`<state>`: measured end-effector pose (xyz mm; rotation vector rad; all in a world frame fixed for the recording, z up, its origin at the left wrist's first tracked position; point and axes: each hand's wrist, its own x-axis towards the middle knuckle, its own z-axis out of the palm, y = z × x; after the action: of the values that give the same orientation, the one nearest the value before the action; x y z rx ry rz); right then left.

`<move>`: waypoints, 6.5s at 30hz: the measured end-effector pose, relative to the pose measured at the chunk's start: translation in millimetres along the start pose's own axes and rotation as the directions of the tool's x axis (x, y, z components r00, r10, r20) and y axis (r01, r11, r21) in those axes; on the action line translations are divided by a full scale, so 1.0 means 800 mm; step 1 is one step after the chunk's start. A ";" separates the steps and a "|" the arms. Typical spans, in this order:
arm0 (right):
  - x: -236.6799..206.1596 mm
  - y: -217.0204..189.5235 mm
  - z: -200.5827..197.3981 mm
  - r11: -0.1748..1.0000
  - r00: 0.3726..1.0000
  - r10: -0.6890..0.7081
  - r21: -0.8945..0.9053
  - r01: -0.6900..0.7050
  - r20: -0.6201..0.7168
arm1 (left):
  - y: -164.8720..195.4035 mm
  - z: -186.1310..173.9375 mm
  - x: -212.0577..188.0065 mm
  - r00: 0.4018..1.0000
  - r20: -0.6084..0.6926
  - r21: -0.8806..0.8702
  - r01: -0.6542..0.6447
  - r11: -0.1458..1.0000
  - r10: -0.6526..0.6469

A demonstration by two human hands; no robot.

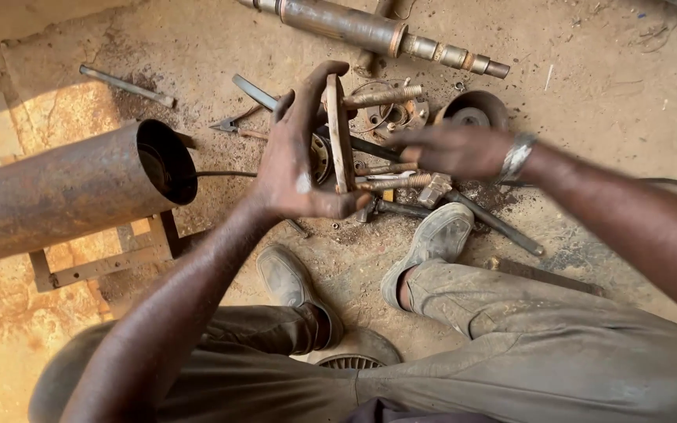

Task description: The person assembles a mechanical component by inserting threaded rods into a cylindrical metal part, tightening them with a hammer and wrench, and attaching a circular metal plate. The person uses a hammer, wrench, and pliers to secure the parts together.

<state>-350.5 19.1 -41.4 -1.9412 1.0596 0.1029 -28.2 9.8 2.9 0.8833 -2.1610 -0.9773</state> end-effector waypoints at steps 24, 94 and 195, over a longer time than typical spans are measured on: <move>-0.153 0.206 -0.020 0.736 0.689 0.640 0.017 -0.676 -0.341 | -0.163 -0.019 -0.012 0.712 0.453 0.237 0.484 0.842 -0.536; 0.338 -0.181 0.173 0.988 0.840 0.140 0.123 -0.089 -0.524 | -0.206 -0.302 -0.254 0.825 -0.558 0.407 0.369 0.835 -0.092; 0.412 -0.013 -0.080 0.283 0.920 -0.211 -0.921 -0.267 -0.332 | -0.226 -0.285 -0.269 0.819 -0.513 0.570 0.549 0.612 -0.257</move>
<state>-155.7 -234.3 -144.3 -3.1920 1.4960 0.5096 326.0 -8.5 -69.2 1.8429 -1.9930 -0.0585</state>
